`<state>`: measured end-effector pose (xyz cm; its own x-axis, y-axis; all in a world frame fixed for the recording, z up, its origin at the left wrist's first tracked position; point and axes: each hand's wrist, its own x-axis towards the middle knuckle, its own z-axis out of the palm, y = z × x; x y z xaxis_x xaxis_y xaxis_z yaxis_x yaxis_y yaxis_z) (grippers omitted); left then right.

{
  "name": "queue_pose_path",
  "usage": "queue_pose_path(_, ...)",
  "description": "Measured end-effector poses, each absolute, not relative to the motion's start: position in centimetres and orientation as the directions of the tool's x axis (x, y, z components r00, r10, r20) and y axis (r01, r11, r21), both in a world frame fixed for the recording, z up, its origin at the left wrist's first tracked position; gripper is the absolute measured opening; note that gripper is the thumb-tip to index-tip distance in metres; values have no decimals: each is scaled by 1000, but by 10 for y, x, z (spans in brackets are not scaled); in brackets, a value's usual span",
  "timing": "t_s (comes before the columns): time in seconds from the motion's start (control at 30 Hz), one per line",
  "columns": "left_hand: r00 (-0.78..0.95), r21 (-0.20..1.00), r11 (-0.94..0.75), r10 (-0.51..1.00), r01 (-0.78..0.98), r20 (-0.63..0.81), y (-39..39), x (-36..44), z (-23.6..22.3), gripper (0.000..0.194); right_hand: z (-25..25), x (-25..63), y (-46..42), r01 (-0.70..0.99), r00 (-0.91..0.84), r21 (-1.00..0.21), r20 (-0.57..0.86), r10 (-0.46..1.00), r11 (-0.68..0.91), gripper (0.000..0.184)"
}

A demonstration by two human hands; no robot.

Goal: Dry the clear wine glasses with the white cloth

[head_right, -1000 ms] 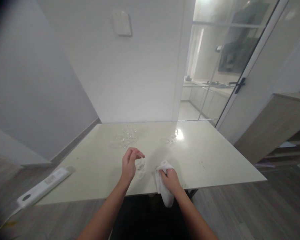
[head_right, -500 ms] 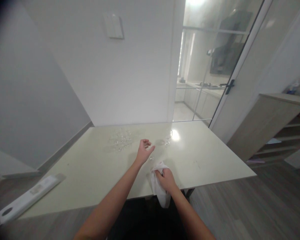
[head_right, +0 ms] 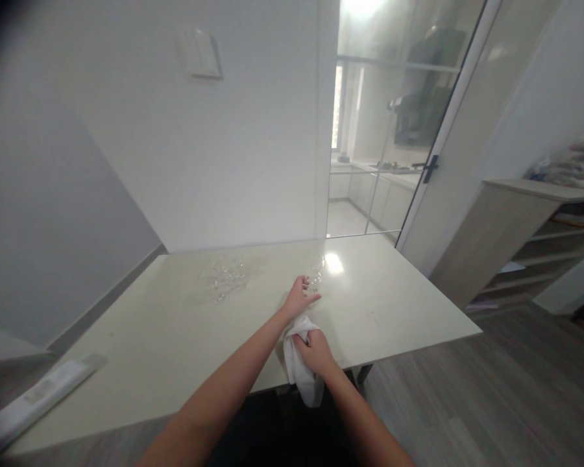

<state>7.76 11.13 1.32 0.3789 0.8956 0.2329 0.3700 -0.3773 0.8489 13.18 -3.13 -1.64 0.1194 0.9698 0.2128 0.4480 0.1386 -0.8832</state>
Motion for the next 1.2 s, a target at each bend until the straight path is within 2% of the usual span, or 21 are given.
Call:
queue_pose_path(0.07,386,775,-389,900,498,204,114,79,5,47,-16,132,-31,448,115,-883,217,969,144,24)
queue_pose_path(0.17,404,731,-399,896,554,183,121,82,-3,30,-15,132,-31,442,112,-884,221,969,150,24)
queue_pose_path(0.47,432,664,-426,886,615,168,130,96,-2,16,-17,132,-31,407,100,-898,228,969,169,24)
queue_pose_path(1.2,395,544,-381,914,747,98,136,107,14,21,-14,132,-30,381,74,-902,249,966,203,21)
